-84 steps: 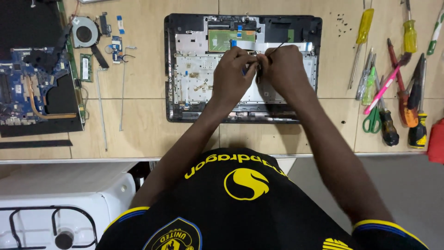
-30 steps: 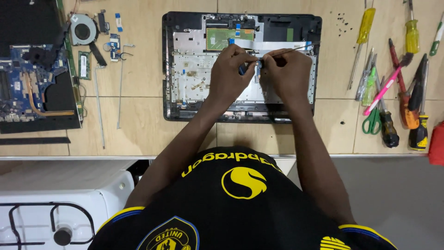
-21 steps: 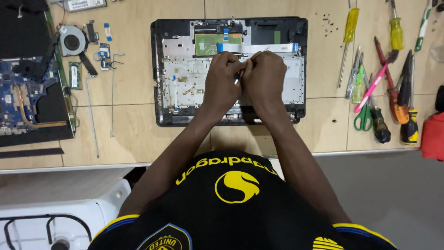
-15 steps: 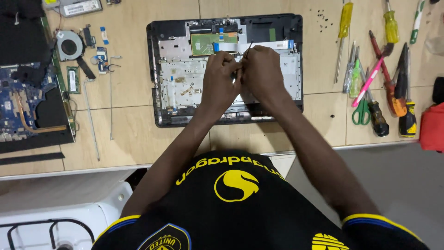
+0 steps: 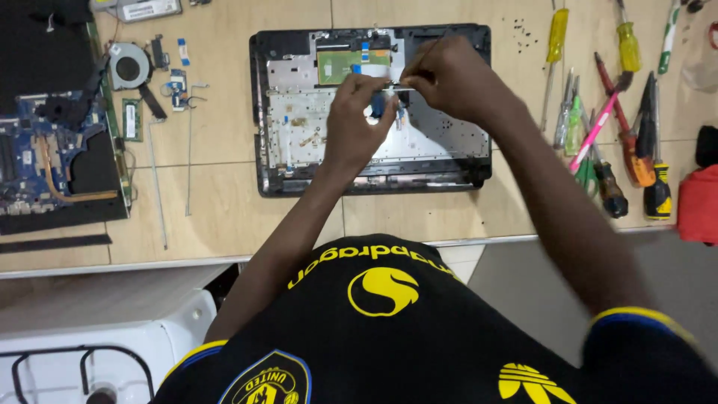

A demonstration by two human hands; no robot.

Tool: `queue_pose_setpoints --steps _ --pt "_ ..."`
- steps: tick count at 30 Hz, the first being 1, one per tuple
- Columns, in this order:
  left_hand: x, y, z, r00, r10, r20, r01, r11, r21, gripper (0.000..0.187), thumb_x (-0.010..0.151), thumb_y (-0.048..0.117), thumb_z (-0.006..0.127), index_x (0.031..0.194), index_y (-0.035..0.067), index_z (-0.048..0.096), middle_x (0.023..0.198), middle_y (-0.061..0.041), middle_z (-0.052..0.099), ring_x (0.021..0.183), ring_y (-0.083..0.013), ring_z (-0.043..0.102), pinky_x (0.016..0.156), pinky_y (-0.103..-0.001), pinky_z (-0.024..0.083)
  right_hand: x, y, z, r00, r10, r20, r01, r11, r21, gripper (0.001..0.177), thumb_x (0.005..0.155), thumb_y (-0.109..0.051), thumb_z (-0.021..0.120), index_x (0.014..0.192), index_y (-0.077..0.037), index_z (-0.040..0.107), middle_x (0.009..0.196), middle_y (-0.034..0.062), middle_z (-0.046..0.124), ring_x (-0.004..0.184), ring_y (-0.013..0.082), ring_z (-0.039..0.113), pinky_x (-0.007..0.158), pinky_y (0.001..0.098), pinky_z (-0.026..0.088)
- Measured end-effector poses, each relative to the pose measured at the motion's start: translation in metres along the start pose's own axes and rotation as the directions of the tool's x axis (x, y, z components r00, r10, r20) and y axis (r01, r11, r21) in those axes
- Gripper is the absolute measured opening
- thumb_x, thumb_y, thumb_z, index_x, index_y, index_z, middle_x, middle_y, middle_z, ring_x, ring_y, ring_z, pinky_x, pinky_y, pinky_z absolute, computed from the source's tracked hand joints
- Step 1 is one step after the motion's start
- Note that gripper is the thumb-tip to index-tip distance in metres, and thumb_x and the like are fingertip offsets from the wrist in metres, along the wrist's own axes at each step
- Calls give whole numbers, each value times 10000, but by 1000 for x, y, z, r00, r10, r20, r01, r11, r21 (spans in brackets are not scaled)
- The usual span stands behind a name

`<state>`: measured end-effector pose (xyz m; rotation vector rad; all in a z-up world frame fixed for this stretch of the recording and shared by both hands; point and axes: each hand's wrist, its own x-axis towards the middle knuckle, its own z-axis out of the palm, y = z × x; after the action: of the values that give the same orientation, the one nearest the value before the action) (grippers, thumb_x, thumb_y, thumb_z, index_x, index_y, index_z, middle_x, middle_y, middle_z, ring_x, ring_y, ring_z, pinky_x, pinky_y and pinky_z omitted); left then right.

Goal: Repairing a laptop by connecting internal components, ribbon cables, and small circuit boards.

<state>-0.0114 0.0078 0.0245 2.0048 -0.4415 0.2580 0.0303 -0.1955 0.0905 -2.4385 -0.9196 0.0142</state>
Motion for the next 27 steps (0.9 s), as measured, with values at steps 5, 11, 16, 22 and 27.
queue_pose_setpoints --steps 5,11,16,22,27 --pt "11 21 -7 990 124 -59 -129 987 -95 197 947 147 807 1124 83 745 965 -92 685 921 -302 674 814 -413 521 -34 -31 16 857 441 -267 -293 843 452 196 987 -202 778 881 -38 767 912 76 772 763 172 696 646 283 527" --pt "16 16 1 975 204 92 -177 954 -241 73 933 201 845 939 135 816 762 -65 703 673 -276 671 645 -353 542 -80 -59 31 605 743 -287 -167 471 866 214 954 -196 814 1079 -26 776 806 123 714 711 160 653 625 271 563" --pt "26 40 -18 932 220 287 -102 921 -375 45 907 70 834 944 49 819 820 -171 745 700 -336 701 660 -391 525 -143 -74 25 534 809 -246 -96 347 933 161 926 -47 786 1041 58 745 709 180 655 636 184 600 630 295 533" --pt "32 70 29 907 93 411 164 820 -548 118 921 198 860 956 96 814 817 -119 754 711 -188 694 656 -319 556 -167 -80 51 543 559 -627 -345 829 440 214 781 -38 967 942 -38 827 833 109 783 744 196 761 716 253 586" --pt "-3 81 71 965 -137 222 227 861 -455 704 987 177 816 1541 7 415 1110 -182 667 854 -204 682 719 -350 592 -170 -60 57 119 592 -797 -589 688 423 90 932 -46 846 1001 -14 798 870 104 713 783 200 713 703 295 588"
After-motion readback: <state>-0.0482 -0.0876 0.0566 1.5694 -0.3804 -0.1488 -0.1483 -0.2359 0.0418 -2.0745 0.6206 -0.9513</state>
